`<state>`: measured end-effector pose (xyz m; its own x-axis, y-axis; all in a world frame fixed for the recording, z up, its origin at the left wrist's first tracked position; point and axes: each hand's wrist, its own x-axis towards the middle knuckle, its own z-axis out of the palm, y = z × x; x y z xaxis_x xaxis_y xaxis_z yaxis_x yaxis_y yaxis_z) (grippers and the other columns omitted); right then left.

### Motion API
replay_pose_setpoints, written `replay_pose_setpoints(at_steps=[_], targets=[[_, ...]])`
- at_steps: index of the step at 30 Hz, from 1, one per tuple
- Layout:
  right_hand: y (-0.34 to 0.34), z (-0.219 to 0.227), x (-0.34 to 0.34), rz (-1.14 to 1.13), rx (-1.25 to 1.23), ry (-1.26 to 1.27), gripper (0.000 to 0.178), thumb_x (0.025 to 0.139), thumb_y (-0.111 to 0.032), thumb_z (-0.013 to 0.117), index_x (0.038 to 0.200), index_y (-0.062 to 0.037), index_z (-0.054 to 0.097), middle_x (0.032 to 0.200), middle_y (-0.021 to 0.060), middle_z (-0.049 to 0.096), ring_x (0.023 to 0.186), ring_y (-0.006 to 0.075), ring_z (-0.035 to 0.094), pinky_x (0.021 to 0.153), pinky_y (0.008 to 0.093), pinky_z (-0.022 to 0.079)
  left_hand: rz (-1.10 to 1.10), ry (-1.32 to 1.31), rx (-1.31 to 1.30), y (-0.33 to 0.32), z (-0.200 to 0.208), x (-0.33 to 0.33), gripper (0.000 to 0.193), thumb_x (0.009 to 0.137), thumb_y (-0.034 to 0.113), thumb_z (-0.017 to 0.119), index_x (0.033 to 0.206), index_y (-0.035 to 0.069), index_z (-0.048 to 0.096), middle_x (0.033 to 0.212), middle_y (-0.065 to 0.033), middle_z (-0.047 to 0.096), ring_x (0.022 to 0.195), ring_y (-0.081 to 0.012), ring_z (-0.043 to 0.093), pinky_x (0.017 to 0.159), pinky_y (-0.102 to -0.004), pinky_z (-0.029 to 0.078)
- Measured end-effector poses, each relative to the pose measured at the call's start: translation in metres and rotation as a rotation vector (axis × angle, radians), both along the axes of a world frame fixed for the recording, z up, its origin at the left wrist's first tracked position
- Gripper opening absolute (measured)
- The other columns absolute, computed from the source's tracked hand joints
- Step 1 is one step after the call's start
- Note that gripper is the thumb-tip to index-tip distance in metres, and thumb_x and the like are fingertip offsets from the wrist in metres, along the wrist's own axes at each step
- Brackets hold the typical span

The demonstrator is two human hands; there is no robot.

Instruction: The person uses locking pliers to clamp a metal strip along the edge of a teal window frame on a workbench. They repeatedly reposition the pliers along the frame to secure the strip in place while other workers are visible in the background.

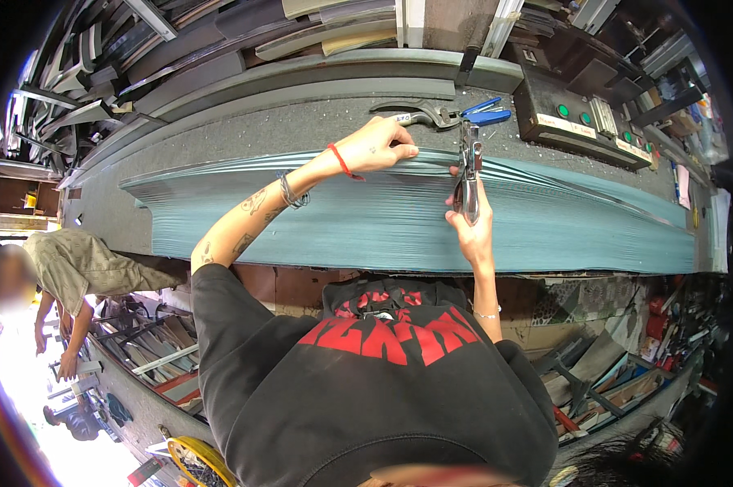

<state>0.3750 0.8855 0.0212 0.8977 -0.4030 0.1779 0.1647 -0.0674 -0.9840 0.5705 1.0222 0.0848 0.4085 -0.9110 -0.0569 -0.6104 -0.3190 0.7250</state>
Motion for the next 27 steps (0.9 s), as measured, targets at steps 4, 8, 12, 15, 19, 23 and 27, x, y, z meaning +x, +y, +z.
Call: replay_pose_setpoints(at_steps=[4,8,12,15,19,23,27], targets=[[0.0,-0.003,-0.001,0.005,-0.016,0.041,0.078,0.064,0.006,0.052,0.139,-0.0042,0.032,0.127,0.0097,0.049,0.087,0.0141,0.051,0.076,0.0263,0.046,-0.051,0.015,0.041,0.003,0.0,0.001,0.033,0.081,0.027,0.063,0.091,-0.005,0.065,0.076,-0.0192,0.064,0.069,-0.0262,0.062,0.065,-0.0363,0.047],[0.004,-0.003,-0.006,0.016,0.087,0.064,0.075,0.064,0.004,0.051,0.137,-0.003,0.034,0.124,0.0091,0.05,0.083,0.0132,0.05,0.073,0.0253,0.045,-0.117,-0.082,0.019,0.005,0.001,-0.006,0.034,0.08,0.029,0.065,0.086,-0.005,0.063,0.074,-0.0203,0.061,0.067,-0.029,0.06,0.063,-0.0363,0.046],[-0.004,0.006,-0.017,0.175,0.256,0.093,0.073,0.062,-0.005,0.052,0.133,-0.0015,0.037,0.124,0.0158,0.048,0.082,0.0149,0.052,0.067,0.0276,0.047,-0.106,-0.345,-0.005,0.01,0.001,-0.021,0.025,0.08,0.024,0.063,0.08,0.0,0.056,0.074,-0.0153,0.058,0.071,-0.0322,0.059,0.06,-0.0432,0.044],[0.002,0.01,-0.02,0.258,0.512,-0.084,0.08,0.059,-0.008,0.051,0.136,-0.0007,0.031,0.125,0.0196,0.045,0.086,0.0209,0.055,0.061,0.033,0.049,-0.104,-0.561,-0.086,0.013,-0.004,-0.034,0.018,0.08,0.02,0.061,0.083,0.005,0.051,0.076,-0.0083,0.054,0.074,-0.0269,0.059,0.058,-0.0391,0.046],[0.011,0.013,-0.017,0.321,0.686,-0.143,0.081,0.059,-0.005,0.05,0.137,0.0018,0.028,0.13,0.0201,0.04,0.089,0.0273,0.056,0.062,0.0356,0.049,-0.102,-0.697,-0.151,0.018,-0.012,-0.046,0.017,0.077,0.016,0.062,0.086,0.008,0.051,0.078,-0.0055,0.053,0.075,-0.0217,0.058,0.059,-0.0335,0.049],[0.016,0.011,-0.018,0.283,0.64,-0.039,0.083,0.062,-0.011,0.049,0.14,0.0022,0.022,0.14,0.0181,0.031,0.09,0.0293,0.054,0.062,0.0386,0.047,-0.048,-0.809,-0.185,0.025,-0.023,-0.06,0.022,0.071,0.017,0.066,0.083,0.008,0.05,0.077,-0.0029,0.049,0.075,-0.0181,0.055,0.061,-0.0304,0.046],[0.021,0.005,-0.023,0.308,0.669,-0.001,0.08,0.065,-0.011,0.05,0.14,0.0019,0.023,0.142,0.0141,0.03,0.088,0.0289,0.055,0.058,0.037,0.047,0.013,-0.857,-0.167,0.031,-0.038,-0.074,0.028,0.066,0.021,0.069,0.082,0.009,0.049,0.079,-0.0031,0.047,0.076,-0.0181,0.053,0.063,-0.0295,0.043]])
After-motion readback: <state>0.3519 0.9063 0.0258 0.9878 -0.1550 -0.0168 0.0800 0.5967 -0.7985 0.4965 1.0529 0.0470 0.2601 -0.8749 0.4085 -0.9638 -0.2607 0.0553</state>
